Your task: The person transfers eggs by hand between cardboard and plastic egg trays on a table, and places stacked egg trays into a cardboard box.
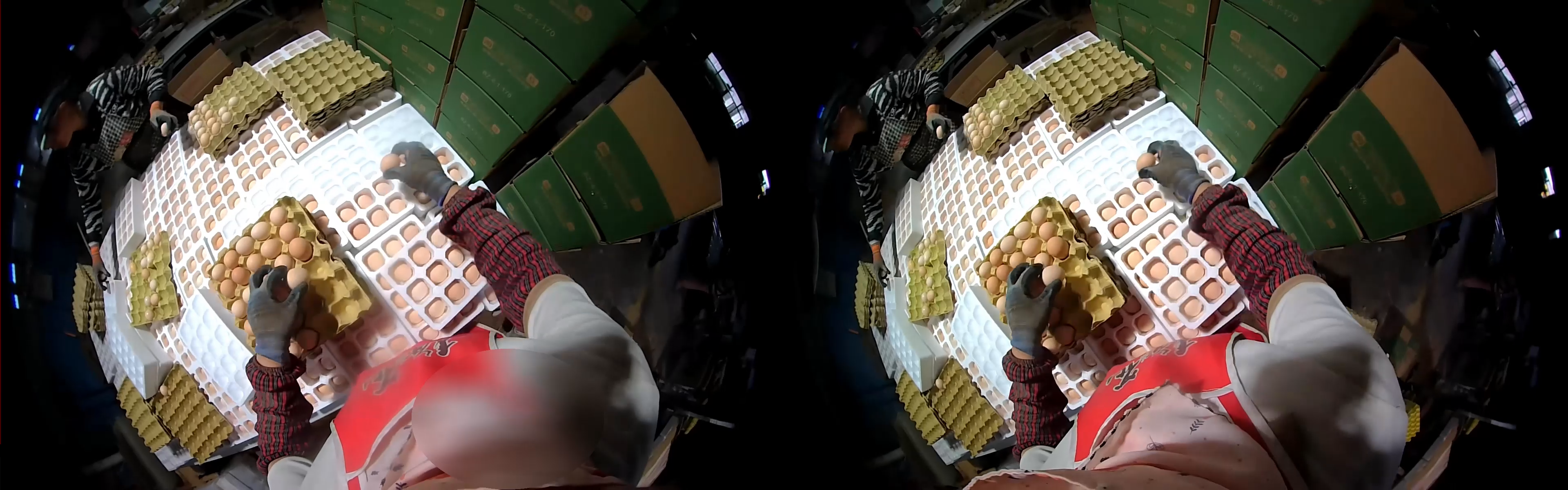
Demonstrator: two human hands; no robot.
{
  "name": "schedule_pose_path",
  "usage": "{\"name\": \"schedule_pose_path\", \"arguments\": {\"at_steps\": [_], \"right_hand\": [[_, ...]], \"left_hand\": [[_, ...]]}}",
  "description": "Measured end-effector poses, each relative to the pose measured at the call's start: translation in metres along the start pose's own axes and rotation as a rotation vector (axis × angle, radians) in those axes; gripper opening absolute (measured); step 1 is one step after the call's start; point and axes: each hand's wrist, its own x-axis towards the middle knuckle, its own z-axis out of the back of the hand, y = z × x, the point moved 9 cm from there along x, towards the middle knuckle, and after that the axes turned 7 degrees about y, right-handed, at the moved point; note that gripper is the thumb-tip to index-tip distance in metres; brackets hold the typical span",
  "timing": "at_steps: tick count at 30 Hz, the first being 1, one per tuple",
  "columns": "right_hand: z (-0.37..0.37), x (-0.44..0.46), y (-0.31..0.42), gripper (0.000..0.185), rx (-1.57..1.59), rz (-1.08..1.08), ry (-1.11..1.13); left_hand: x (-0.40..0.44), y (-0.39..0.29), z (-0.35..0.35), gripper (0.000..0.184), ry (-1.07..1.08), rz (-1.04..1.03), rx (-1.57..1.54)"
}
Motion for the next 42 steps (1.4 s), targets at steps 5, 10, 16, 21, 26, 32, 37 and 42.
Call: {"name": "schedule_pose_path", "arguments": {"at_steps": [5, 10, 16, 21, 26, 32, 37, 42], "right_hand": [[-0.018, 0.060, -0.071, 0.064, -0.258, -0.024, 0.244], [0.023, 0.071, -0.063, 0.043, -0.325, 0.218, -0.075], [-0.015, 0.058, -0.104, 0.042, -0.638, 0.006, 0.176], [-0.026, 0.054, -0.109, 0.044, -0.634, -0.055, 0.147], [-0.021, 0.052, -0.103, 0.053, -0.668, -0.094, 0.163], [-0.031, 0.064, -0.119, 0.043, -0.703, -0.139, 0.272], [-0.017, 0.055, -0.105, 0.043, -0.732, -0.174, 0.318], [-0.011, 0.063, -0.128, 0.032, -0.279, -0.097, -0.005]], "left_hand": [[0.073, -0.090, -0.050, 0.039, 0.028, -0.227, -0.095], [0.175, -0.133, -0.128, 0.041, 0.185, -0.201, 0.056], [0.292, -0.108, -0.231, 0.044, 0.165, -0.126, 0.338], [0.330, -0.125, -0.253, 0.040, 0.161, -0.203, 0.262], [0.357, -0.165, -0.302, 0.035, 0.234, -0.271, 0.265], [0.378, -0.191, -0.312, 0.035, 0.156, -0.262, 0.007], [0.394, -0.171, -0.345, 0.038, 0.051, -0.388, -0.051], [0.319, -0.137, -0.289, 0.040, -0.104, -0.232, -0.544]]}}
